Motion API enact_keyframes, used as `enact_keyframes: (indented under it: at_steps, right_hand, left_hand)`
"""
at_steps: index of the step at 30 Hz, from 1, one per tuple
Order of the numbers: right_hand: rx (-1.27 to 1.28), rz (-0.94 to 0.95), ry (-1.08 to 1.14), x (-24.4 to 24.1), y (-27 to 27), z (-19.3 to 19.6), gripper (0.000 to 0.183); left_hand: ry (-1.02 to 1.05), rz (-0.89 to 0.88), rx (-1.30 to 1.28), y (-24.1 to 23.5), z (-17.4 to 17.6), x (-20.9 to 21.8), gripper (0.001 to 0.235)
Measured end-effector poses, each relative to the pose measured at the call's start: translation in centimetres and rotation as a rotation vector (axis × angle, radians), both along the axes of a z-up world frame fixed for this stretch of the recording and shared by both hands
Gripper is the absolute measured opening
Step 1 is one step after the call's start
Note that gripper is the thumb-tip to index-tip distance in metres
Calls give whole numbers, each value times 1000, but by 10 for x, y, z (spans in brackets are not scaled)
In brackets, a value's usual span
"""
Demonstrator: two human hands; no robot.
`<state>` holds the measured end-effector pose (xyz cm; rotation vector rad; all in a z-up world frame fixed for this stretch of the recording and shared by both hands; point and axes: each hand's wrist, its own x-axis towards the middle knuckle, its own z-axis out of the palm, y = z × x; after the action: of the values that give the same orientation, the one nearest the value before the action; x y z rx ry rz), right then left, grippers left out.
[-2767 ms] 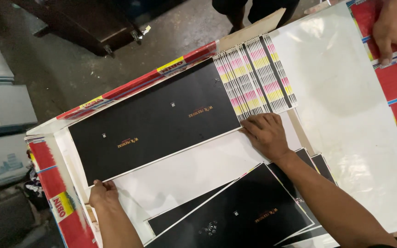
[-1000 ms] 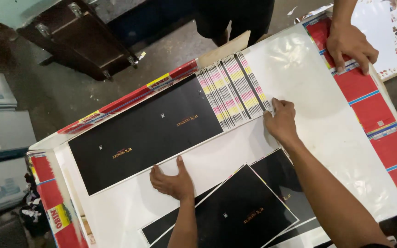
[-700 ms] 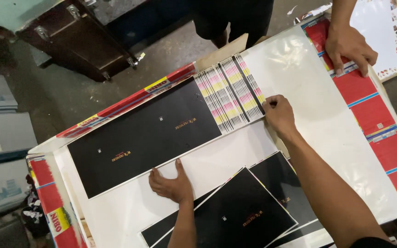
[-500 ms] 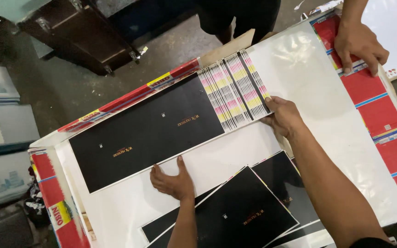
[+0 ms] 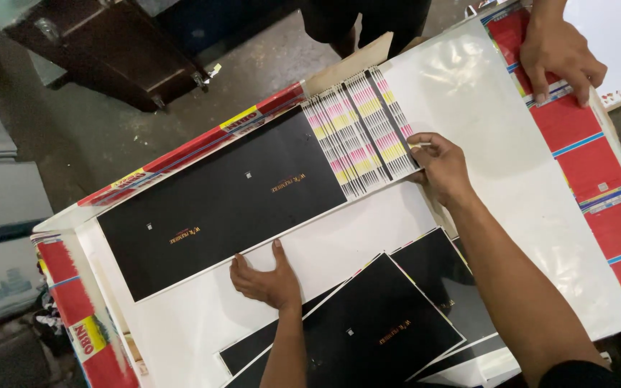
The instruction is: Organizing and stacking black and white printed sheets into a container.
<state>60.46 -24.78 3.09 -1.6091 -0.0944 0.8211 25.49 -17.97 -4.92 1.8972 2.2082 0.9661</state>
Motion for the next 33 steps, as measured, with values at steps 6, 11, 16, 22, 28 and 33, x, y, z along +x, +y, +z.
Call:
enact_keyframes:
  at_steps: [6,11,16,22,28,33]
  right_hand:
    - [-104,5,25,-6,9,24,33]
    - [-378,223,-249,3,0,-25,34]
    - [-442,236,-336,8,8,-42,32]
    - [-453,197,-334,14,19,-35,23]
    - [-586,316,-625,15,24,-29,16]
    - [-471,308,-531,13,23,-40,23]
  left_hand:
    - [-46,23,-85,-1,12,4,92]
    - [-44,42,-111,0,9,2,94]
    - [-32,5,-58,-2,10,3,93]
    - [-19,-2,-15,-1,3,0,93]
    - [-12,-11,13,-1,-3,-1,94]
    - [14,-8,22,-1,-6,-3,94]
